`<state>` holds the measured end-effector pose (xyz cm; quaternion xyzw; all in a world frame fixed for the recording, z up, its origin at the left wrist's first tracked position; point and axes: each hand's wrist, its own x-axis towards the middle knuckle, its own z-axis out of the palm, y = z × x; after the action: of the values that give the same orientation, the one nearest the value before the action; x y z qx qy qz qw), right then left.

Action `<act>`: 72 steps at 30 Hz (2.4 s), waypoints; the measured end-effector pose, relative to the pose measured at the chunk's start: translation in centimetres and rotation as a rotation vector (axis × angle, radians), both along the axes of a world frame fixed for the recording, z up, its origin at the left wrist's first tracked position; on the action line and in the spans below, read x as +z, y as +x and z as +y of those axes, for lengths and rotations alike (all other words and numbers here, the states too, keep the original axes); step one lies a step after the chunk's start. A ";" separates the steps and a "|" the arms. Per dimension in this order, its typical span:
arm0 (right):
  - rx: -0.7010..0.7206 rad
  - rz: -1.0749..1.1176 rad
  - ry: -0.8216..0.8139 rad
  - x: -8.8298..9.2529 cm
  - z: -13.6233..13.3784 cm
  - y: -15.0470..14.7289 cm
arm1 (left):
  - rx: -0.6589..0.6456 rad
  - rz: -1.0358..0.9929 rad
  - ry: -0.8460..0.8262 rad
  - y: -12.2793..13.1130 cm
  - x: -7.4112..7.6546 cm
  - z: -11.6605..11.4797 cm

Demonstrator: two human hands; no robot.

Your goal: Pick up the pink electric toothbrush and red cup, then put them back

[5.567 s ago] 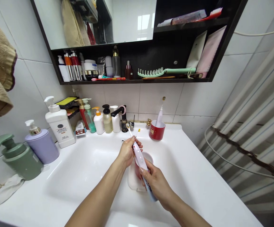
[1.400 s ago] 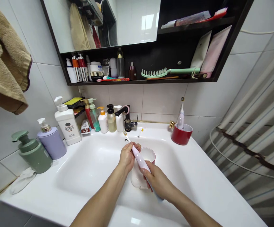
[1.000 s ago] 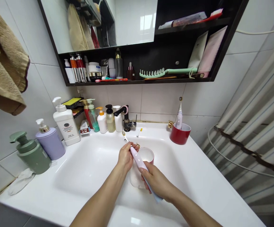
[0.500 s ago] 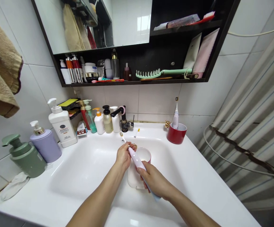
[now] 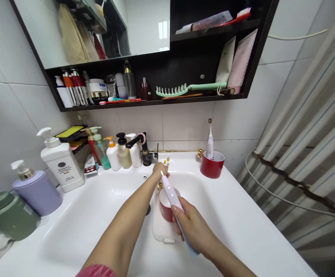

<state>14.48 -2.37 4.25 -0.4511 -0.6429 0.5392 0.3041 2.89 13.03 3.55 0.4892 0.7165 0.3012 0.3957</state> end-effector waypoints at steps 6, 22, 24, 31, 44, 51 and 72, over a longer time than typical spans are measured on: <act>0.018 0.046 0.002 -0.6 0.2 -0.2 | -0.066 0.213 0.004 0.7 -1.3 2.7; 0.028 0.025 -0.008 -0.7 0.3 -0.2 | 0.152 0.252 0.213 -2.3 -0.7 0.2; 0.013 0.003 -0.007 -0.5 0.3 -0.2 | 0.174 0.141 0.209 -2.9 -0.6 -0.8; 0.058 0.016 -0.054 -0.8 -0.4 -0.6 | 0.149 -0.403 0.218 -5.2 1.1 -7.6; 0.128 0.049 -0.167 -1.2 -1.3 -2.0 | 0.230 -1.255 0.240 -4.5 1.1 -11.5; 0.132 0.152 -0.267 -0.9 -1.5 -2.0 | 0.223 -1.245 0.279 -3.8 0.8 -11.4; 0.092 0.213 -0.264 -1.1 -1.4 -1.8 | 0.140 -1.247 0.248 -2.8 0.6 -11.8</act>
<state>12.65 -3.80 3.14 -0.3975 -0.5505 0.6772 0.2835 0.13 1.25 4.11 0.2163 0.3419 0.6351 0.6581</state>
